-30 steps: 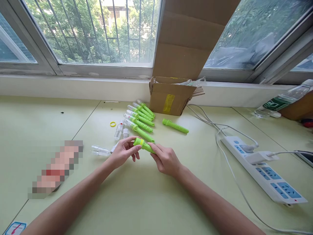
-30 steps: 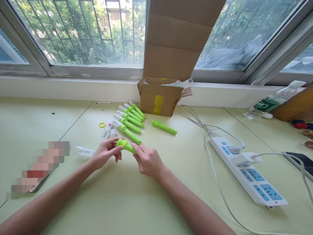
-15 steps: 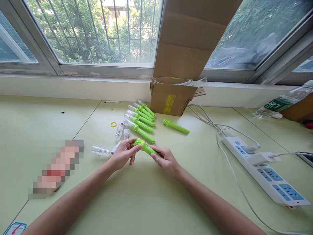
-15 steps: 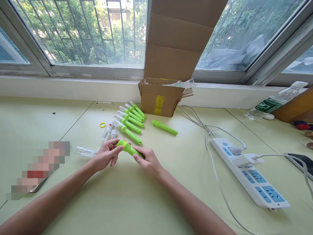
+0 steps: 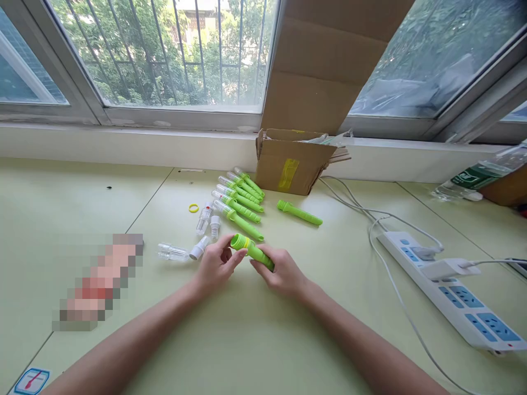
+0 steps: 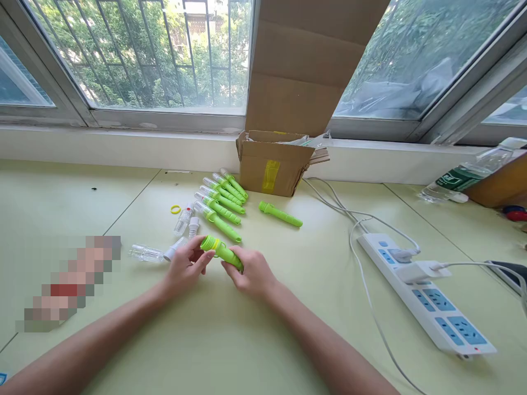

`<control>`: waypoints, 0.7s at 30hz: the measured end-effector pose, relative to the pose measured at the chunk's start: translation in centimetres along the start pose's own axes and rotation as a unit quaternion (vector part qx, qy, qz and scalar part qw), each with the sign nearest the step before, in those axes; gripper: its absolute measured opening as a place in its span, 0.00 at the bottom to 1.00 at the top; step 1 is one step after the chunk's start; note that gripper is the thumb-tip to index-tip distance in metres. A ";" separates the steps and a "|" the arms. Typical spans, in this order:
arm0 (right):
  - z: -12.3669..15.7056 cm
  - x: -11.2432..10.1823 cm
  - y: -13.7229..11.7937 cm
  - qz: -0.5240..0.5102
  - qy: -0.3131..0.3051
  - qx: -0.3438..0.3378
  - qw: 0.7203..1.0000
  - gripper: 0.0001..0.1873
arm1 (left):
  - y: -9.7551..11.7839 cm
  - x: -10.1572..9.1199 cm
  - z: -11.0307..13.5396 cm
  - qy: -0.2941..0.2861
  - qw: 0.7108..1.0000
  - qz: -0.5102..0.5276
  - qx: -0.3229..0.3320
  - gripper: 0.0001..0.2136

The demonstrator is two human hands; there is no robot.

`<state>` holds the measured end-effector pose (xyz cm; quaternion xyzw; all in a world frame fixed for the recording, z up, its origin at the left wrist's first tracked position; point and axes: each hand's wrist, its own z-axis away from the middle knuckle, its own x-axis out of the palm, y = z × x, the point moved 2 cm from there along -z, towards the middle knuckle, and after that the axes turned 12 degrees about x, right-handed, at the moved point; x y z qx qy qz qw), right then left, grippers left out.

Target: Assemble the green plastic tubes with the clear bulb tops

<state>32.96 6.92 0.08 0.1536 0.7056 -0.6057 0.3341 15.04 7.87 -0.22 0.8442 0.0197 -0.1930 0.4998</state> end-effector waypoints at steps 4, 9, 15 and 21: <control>-0.2 -0.5 1.1 0.177 0.101 -0.062 0.977 0.10 | -0.1 -0.2 0.1 -0.043 0.985 -0.142 0.084 0.15; -0.7 -0.8 1.8 0.288 0.132 -0.023 0.948 0.04 | 0.0 -0.1 0.2 -0.056 0.945 -0.284 0.155 0.17; -0.9 -0.7 1.8 0.288 0.145 0.047 0.946 0.03 | -0.4 -0.5 -0.1 -0.014 0.928 -0.325 0.182 0.12; -1.0 -0.8 2.2 0.251 0.181 0.082 0.947 0.02 | -0.9 -0.7 -0.3 0.011 0.921 -0.338 0.196 0.06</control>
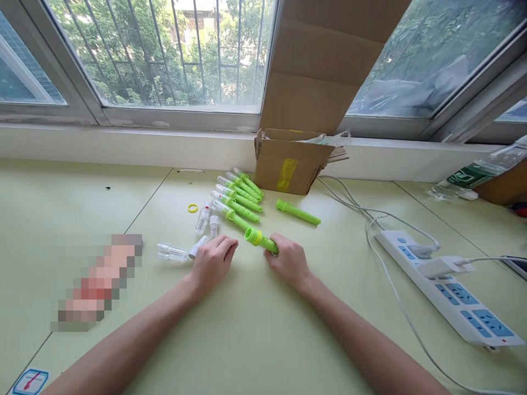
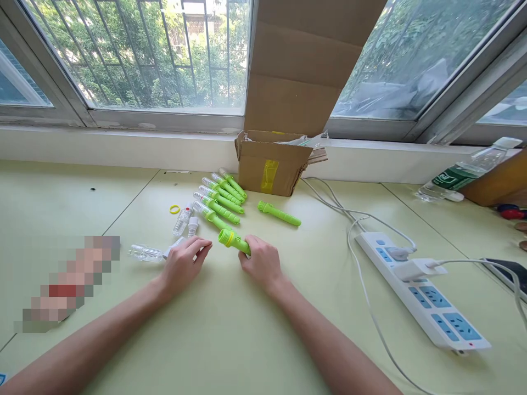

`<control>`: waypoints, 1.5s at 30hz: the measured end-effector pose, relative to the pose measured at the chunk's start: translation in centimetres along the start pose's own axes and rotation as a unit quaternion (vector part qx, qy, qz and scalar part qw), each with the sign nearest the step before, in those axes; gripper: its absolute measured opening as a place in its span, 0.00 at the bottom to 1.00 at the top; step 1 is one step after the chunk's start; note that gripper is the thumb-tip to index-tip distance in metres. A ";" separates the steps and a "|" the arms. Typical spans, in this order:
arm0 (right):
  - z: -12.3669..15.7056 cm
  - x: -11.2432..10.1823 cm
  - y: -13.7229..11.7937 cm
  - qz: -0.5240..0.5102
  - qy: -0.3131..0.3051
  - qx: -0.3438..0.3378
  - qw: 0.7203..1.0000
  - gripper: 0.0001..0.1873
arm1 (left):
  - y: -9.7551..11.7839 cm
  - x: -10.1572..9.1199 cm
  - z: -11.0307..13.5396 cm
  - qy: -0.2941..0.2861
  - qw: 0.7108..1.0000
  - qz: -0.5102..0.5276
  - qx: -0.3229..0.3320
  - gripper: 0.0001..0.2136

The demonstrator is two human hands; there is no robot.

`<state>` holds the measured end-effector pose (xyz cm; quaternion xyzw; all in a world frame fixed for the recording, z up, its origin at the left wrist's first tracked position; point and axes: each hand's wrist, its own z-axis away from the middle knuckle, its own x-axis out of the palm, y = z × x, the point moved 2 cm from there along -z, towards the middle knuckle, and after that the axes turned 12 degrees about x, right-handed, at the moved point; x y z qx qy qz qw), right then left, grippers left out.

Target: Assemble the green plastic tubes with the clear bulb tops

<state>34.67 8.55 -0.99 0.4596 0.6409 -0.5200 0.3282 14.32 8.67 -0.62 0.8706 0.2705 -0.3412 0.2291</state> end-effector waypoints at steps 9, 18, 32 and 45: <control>0.1 0.2 0.1 -0.015 0.029 -0.030 0.999 0.03 | -0.1 0.6 0.3 -0.024 1.000 -0.014 -0.004 0.13; 0.5 -0.5 -0.1 -0.093 0.117 -0.055 0.987 0.03 | 0.0 -0.4 -0.6 -0.001 0.992 -0.113 0.047 0.09; 0.6 -0.9 -0.4 -0.160 0.103 -0.023 0.981 0.12 | -0.5 -0.2 -0.6 -0.054 0.991 -0.121 0.001 0.08; 0.5 -0.9 -0.5 -0.158 0.103 -0.024 0.982 0.12 | -0.3 0.1 -0.5 -0.123 0.964 -0.233 -0.036 0.13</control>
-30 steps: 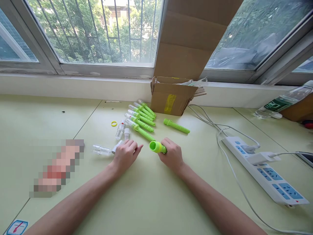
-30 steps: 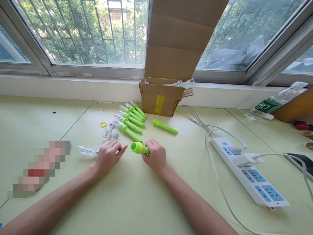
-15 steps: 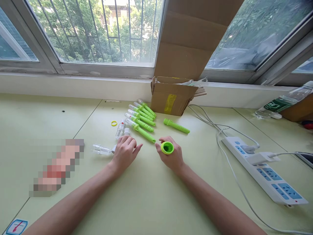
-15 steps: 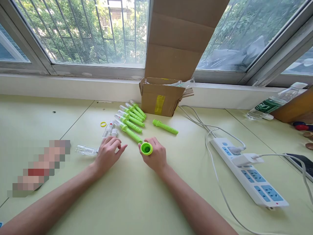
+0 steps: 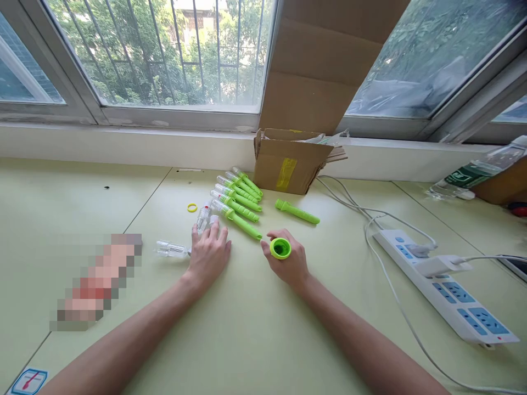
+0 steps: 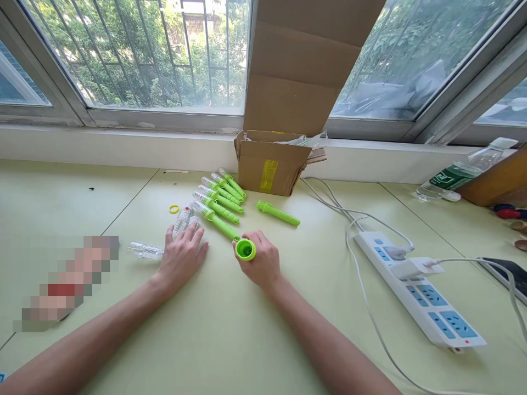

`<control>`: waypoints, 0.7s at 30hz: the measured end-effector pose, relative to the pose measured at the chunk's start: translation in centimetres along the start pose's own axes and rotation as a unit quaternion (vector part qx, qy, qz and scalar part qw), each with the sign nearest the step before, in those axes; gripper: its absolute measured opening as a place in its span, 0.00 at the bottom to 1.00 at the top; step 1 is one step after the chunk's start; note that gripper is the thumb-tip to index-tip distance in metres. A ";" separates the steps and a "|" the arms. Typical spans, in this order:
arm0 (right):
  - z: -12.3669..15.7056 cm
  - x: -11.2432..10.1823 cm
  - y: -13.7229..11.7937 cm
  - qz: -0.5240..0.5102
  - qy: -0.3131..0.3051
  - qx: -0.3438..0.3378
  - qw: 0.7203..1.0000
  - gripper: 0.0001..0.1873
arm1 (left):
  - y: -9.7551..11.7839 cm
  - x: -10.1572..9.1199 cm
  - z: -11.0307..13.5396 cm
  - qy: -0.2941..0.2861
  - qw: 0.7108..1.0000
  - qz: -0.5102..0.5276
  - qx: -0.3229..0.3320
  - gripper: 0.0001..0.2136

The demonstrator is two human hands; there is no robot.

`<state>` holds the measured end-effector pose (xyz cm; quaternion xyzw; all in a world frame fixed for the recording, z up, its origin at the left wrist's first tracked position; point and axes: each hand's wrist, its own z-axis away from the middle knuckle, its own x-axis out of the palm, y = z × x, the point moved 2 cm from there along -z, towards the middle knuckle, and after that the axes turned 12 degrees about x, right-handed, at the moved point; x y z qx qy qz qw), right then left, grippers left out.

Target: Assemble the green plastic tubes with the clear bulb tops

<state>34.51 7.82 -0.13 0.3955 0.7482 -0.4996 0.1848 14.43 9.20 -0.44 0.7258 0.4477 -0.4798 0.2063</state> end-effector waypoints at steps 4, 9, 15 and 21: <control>0.0 0.0 0.1 0.001 -0.002 0.002 1.000 0.12 | 0.0 0.3 0.1 -0.004 1.000 -0.006 0.030 0.10; 0.0 0.1 0.0 0.003 -0.002 -0.001 1.000 0.12 | 0.0 0.2 0.2 -0.011 0.998 -0.008 0.069 0.12; 0.0 0.1 0.0 0.002 0.000 -0.003 1.000 0.12 | 0.3 -0.1 0.2 0.000 0.995 -0.002 0.096 0.13; 0.1 0.1 0.1 0.005 0.005 -0.005 1.000 0.12 | 0.7 -0.2 0.0 0.000 0.997 -0.021 0.080 0.16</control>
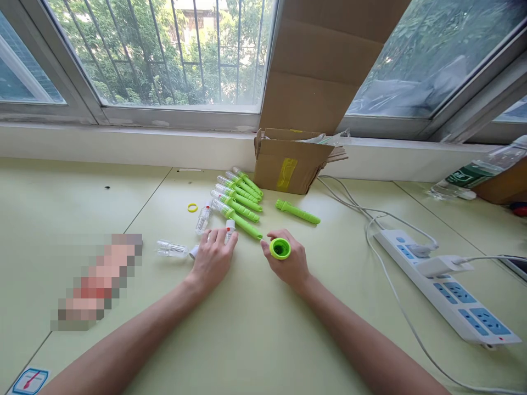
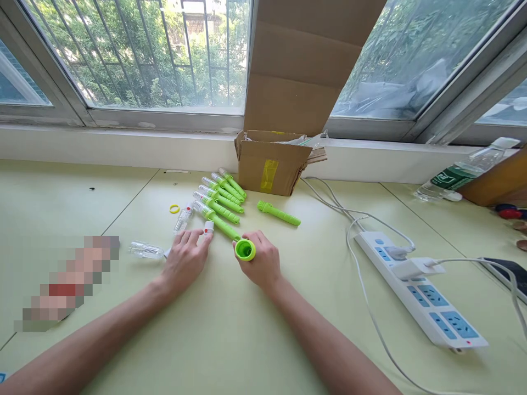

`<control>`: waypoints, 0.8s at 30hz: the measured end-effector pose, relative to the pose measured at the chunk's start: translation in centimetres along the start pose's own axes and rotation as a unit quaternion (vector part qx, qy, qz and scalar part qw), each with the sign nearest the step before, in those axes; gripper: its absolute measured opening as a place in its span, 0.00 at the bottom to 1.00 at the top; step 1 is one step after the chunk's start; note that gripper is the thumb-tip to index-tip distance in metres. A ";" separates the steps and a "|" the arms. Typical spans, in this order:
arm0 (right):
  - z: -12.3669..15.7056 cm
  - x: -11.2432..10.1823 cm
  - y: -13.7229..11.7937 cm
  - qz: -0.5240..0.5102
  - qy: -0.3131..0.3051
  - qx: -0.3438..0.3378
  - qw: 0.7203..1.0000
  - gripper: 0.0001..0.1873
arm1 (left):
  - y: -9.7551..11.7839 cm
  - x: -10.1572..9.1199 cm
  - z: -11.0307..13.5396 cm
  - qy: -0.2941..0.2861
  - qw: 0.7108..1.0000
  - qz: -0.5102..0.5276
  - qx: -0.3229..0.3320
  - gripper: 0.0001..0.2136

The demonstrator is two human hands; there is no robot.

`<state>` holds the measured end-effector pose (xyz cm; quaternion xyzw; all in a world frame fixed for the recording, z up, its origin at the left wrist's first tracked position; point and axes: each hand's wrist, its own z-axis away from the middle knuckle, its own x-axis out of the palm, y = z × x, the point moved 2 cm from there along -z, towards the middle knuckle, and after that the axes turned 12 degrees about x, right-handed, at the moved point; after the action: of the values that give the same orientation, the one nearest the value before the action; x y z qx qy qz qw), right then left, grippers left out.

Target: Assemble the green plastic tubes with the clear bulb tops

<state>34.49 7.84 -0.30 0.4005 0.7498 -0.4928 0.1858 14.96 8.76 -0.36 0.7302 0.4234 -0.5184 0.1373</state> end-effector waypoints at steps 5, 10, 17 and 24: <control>0.0 0.0 0.0 0.004 -0.003 -0.003 1.000 0.12 | -0.3 0.2 0.0 -0.020 0.999 0.028 -0.014 0.10; 0.0 0.0 0.0 0.005 -0.003 -0.003 1.000 0.12 | -0.1 0.5 0.2 -0.013 0.999 0.038 -0.002 0.10; 0.1 0.3 0.4 0.027 -0.005 -0.004 1.000 0.07 | 0.1 0.0 0.0 0.032 0.998 0.045 0.012 0.13; -0.5 0.2 1.3 0.069 0.003 -0.007 0.998 0.14 | -0.1 -0.3 0.3 0.108 0.975 0.193 -0.037 0.11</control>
<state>35.42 8.61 -0.96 0.4518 0.7245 -0.4718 0.2200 14.66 8.49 -0.19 0.8443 0.3056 -0.3840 0.2150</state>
